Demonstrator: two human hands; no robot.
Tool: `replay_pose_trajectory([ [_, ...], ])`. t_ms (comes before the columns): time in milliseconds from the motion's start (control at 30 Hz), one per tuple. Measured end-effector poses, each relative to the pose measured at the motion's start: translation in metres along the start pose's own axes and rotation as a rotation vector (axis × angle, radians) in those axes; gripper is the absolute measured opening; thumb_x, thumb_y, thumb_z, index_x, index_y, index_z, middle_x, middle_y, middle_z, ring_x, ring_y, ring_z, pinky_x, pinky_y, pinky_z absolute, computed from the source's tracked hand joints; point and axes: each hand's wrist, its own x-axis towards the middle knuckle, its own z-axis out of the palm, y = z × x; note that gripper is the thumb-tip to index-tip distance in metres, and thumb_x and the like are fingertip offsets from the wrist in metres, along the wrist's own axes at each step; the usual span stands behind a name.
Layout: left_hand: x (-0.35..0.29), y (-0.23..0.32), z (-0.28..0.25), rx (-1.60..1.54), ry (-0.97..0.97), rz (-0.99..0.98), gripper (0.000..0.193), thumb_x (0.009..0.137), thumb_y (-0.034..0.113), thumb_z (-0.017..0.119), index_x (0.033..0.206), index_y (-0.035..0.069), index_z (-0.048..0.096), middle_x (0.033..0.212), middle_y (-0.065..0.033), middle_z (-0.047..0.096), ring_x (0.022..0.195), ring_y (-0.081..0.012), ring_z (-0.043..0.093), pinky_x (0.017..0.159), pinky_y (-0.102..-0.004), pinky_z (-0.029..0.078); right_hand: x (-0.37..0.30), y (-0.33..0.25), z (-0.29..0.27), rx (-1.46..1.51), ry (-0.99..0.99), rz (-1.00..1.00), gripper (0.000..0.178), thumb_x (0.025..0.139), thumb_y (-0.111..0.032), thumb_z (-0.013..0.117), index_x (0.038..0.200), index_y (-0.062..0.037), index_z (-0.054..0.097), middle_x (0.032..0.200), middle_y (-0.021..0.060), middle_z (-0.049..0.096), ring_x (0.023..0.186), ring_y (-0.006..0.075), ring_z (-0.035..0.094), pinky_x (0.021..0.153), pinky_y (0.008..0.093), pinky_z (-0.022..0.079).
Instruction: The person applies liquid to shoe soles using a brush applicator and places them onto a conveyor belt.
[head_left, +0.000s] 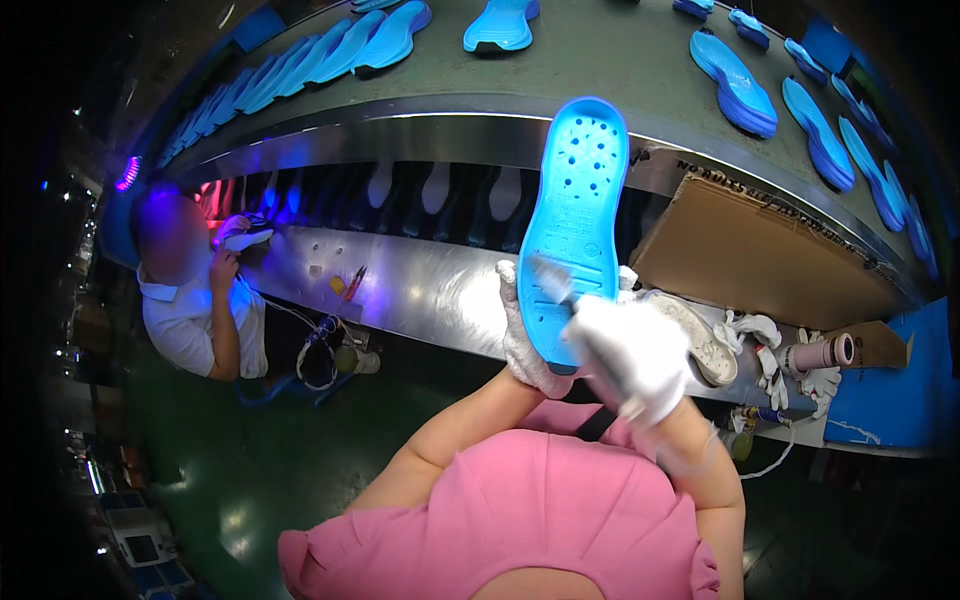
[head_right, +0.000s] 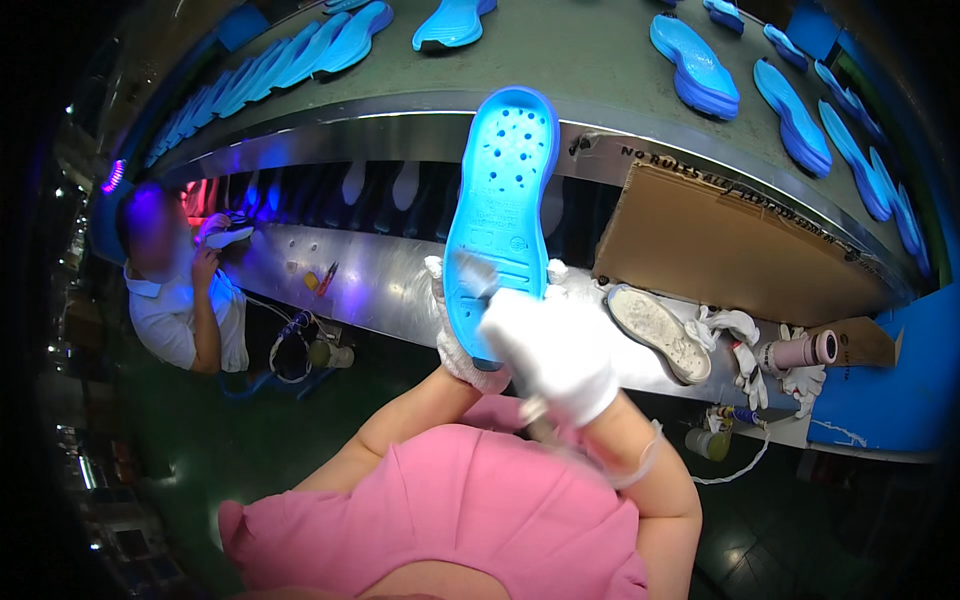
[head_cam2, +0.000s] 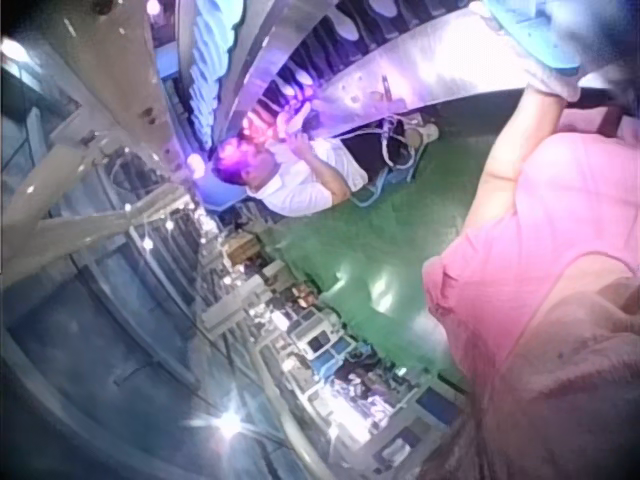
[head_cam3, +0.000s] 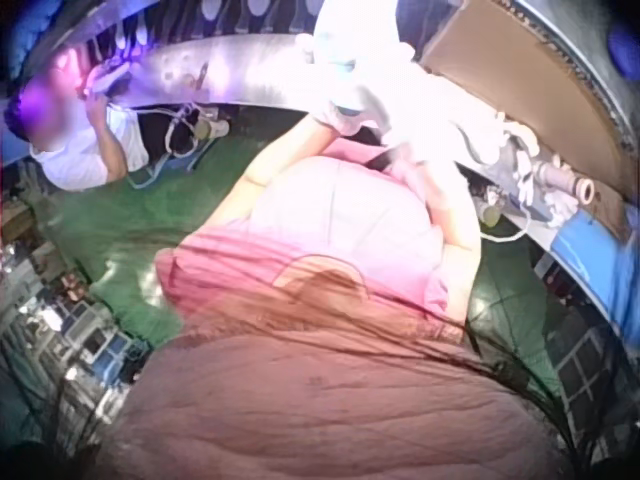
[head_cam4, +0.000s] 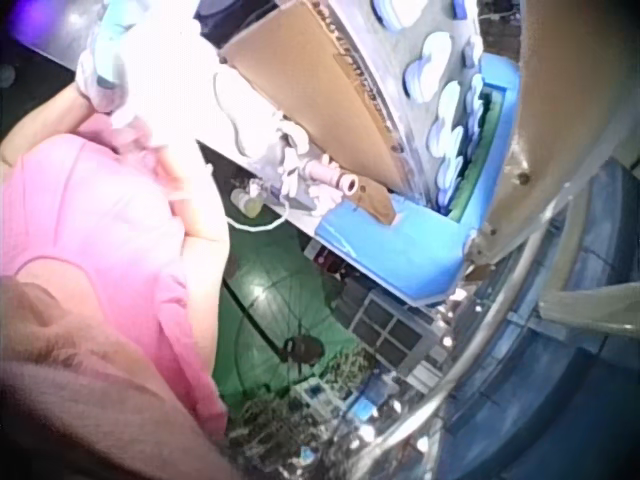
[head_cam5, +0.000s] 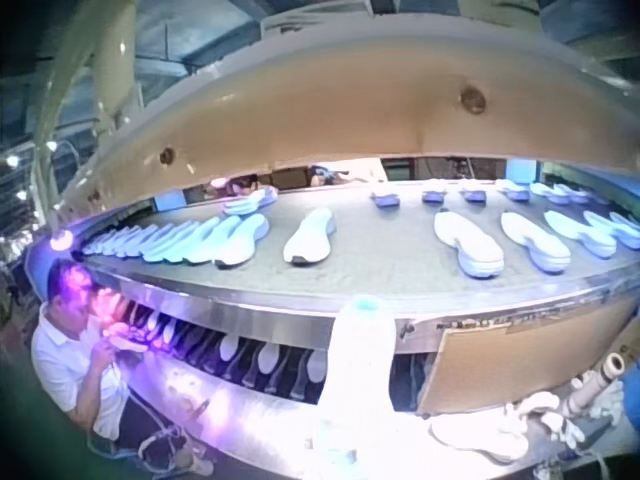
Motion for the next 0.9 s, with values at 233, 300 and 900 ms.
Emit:
replay_pose_trajectory([
  [233, 0.008, 0.001, 0.024, 0.002, 0.123, 0.132, 0.114, 0.081, 0.085, 0.048, 0.156, 0.003, 0.025, 0.151, -0.0235, 0.042, 0.119, -0.0327, 0.056, 0.100, -0.0471, 0.051, -0.009, 0.009, 0.015, 0.238, 0.407, 0.207, 0.018, 0.082, 0.007, 0.075, 0.097, -0.0018, 0.070, 0.082, 0.0117, 0.069, 0.073, 0.0186, 0.068, 0.066, 0.0283, 0.054],
  [300, 0.015, 0.016, 0.005, -0.126, -0.174, -0.023, 0.115, 0.079, 0.085, 0.052, 0.155, 0.003, 0.027, 0.147, -0.0232, 0.045, 0.107, -0.0331, 0.060, 0.092, -0.0473, 0.056, -0.014, -0.002, 0.018, 0.048, 0.111, -0.021, 0.020, 0.077, -0.001, 0.079, 0.095, -0.0056, 0.070, 0.077, 0.0089, 0.066, 0.065, 0.0231, 0.066, 0.062, 0.0318, 0.053],
  [900, 0.029, 0.043, -0.001, -0.116, -0.273, -0.126, 0.114, 0.080, 0.079, 0.060, 0.149, -0.007, 0.032, 0.132, -0.0288, 0.053, 0.093, -0.0340, 0.062, 0.065, -0.0415, 0.060, -0.022, -0.012, 0.028, 0.389, 0.109, 0.079, 0.018, 0.077, -0.001, 0.077, 0.093, -0.0071, 0.073, 0.079, 0.0080, 0.069, 0.067, 0.0225, 0.069, 0.065, 0.0308, 0.055],
])
